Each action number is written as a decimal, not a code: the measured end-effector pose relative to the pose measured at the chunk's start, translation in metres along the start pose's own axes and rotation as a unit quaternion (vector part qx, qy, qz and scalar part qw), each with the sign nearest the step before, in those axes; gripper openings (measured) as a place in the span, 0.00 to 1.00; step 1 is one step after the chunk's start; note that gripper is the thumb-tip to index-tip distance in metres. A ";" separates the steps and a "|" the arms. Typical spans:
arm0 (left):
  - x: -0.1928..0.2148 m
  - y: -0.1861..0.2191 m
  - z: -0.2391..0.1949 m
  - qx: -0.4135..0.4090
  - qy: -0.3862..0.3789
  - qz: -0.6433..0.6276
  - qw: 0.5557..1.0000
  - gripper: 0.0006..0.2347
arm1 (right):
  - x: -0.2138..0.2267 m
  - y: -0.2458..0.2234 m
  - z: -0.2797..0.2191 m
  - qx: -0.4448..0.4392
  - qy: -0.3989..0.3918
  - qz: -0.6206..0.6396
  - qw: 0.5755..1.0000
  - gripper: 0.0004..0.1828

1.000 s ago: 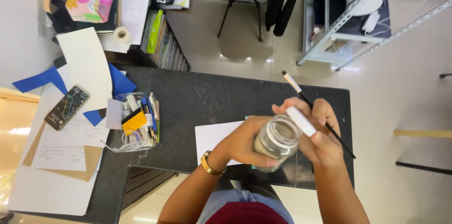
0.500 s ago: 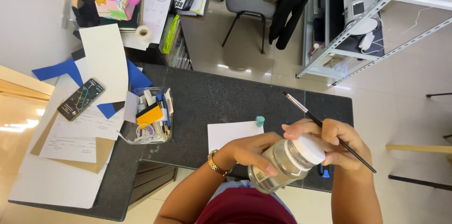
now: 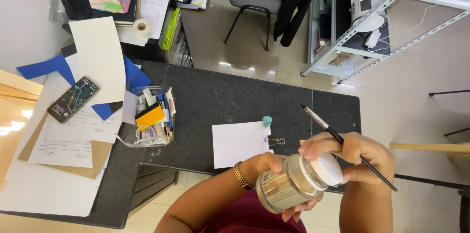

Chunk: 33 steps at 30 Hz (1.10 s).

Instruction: Assembling and glue-binding small notepads by aligning paper in a jig, clamping it, and applying adhesive with a brush.

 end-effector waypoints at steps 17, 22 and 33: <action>-0.047 0.037 0.012 0.018 0.274 0.388 0.880 0.20 | 0.000 0.005 -0.041 -0.061 0.209 0.003 0.976 0.19; -0.031 0.038 0.018 0.036 0.333 0.491 0.804 0.23 | 0.009 0.011 -0.048 -0.020 0.211 0.017 0.977 0.17; -0.083 0.058 0.075 0.024 0.557 0.691 0.459 0.34 | 0.001 -0.014 -0.014 -0.024 0.383 -0.234 0.894 0.19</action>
Point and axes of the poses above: each hand's wrist, its own z-axis towards the middle knuckle, its own x-axis out of the back of the hand, y = z × x, the point moved 3 cm from there along z, towards the middle knuckle, and after that the axes turned 1 degree about -z, right-handed, at the moved point
